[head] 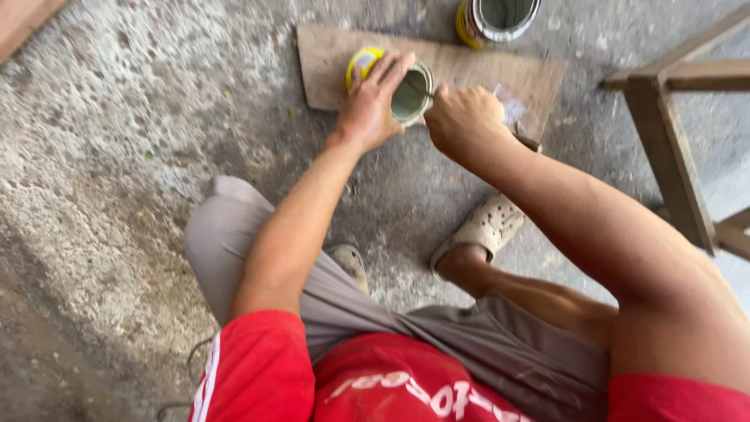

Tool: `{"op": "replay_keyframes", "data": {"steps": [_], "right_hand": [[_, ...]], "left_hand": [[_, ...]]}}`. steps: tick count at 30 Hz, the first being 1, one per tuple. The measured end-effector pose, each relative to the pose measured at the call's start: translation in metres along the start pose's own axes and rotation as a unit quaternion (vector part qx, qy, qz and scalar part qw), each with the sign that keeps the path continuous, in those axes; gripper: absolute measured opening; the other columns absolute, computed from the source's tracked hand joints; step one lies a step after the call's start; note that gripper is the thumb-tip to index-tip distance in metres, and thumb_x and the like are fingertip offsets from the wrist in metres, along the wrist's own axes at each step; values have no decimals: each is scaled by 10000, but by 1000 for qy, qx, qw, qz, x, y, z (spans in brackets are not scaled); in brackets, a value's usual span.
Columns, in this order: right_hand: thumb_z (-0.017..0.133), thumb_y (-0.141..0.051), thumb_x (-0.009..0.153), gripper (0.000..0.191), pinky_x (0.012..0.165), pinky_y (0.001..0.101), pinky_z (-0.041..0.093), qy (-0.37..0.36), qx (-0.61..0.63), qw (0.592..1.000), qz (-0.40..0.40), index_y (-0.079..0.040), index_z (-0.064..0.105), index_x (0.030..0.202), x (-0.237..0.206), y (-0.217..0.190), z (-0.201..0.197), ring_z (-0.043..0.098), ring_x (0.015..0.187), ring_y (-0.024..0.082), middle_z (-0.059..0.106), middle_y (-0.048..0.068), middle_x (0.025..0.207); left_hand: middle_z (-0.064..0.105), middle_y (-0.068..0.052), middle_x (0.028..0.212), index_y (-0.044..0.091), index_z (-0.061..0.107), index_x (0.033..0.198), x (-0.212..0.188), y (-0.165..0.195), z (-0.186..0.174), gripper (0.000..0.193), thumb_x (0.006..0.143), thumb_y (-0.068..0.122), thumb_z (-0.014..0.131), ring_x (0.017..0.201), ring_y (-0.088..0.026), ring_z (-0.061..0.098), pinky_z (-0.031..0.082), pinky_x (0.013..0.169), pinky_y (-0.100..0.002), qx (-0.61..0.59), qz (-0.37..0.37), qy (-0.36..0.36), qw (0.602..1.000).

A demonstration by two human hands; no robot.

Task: The person sits on the floor stirring liquid in an open can with a stick, then mixes a white paste on a wooden board, scraping and combining it with a stick and a knife, and stirs the can contents again.

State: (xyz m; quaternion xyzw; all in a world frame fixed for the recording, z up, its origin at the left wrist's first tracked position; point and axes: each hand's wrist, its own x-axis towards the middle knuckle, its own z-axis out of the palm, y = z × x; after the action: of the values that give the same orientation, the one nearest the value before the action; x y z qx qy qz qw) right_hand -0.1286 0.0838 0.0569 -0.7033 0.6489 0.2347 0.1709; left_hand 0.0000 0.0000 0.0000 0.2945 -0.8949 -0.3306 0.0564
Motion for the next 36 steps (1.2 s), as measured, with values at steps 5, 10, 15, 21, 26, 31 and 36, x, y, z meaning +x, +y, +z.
{"op": "replay_keyframes", "data": {"steps": [5, 10, 15, 21, 26, 31, 36], "right_hand": [[573, -153, 933, 237, 773, 454, 605, -82, 103, 991, 25, -84, 798, 963, 74, 15, -91, 756, 907, 345, 771, 152, 1011], [554, -125, 926, 259, 823, 463, 598, -163, 136, 977, 37, -70, 775, 1049, 98, 75, -165, 752, 970, 344, 757, 173, 1087], [493, -112, 969, 355, 736, 426, 633, -177, 194, 962, 70, -190, 679, 1261, 104, 96, -148, 760, 901, 305, 759, 162, 1020], [427, -139, 1100, 368, 491, 359, 538, -8, 55, 996, 68, -17, 560, 1421, 12, 177, -77, 666, 636, 234, 709, 136, 820], [505, -165, 999, 569, 401, 312, 477, 102, -31, 992, 74, 4, 420, 1536, -38, 178, -34, 619, 543, 151, 656, 111, 767], [495, -152, 1010, 582, 359, 287, 434, 53, 14, 996, 67, 32, 386, 1552, -77, 191, 4, 580, 507, 118, 627, 81, 698], [401, -166, 1085, 500, 380, 303, 440, -54, 117, 989, 67, 1, 353, 1553, -120, 235, 7, 584, 521, 137, 636, 75, 637]], "left_hand": [[416, -110, 1587, 192, 353, 1566, 55, -41, -74, 1222, 542, 215, 1020, 1425, -361, 421, 256, 1203, -644, -2, -3, -26, 1000], [415, -100, 1583, 203, 359, 1566, 112, -21, -148, 1246, 510, 225, 1021, 1435, -359, 428, 287, 1229, -595, -1, 6, -24, 1000], [412, -99, 1588, 203, 374, 1551, 131, -23, -151, 1202, 528, 163, 1005, 1449, -318, 427, 249, 1189, -614, 23, -3, -57, 998], [453, -11, 1656, 189, 356, 1619, 180, 91, -109, 1180, 623, 247, 986, 1511, -236, 471, 366, 1249, -565, 34, -34, -110, 993], [432, -65, 1531, 160, 384, 1500, 179, 153, -76, 1238, 447, 232, 1033, 1396, -284, 443, 312, 1125, -622, 60, -25, -69, 995], [457, -34, 1557, 157, 380, 1545, 156, 182, -46, 1200, 524, 205, 1010, 1399, -272, 495, 358, 1169, -606, 36, -47, -103, 993], [421, -97, 1559, 141, 367, 1540, 153, 221, -22, 1260, 463, 197, 1019, 1393, -319, 460, 379, 1163, -554, 24, 4, -78, 997]]}}
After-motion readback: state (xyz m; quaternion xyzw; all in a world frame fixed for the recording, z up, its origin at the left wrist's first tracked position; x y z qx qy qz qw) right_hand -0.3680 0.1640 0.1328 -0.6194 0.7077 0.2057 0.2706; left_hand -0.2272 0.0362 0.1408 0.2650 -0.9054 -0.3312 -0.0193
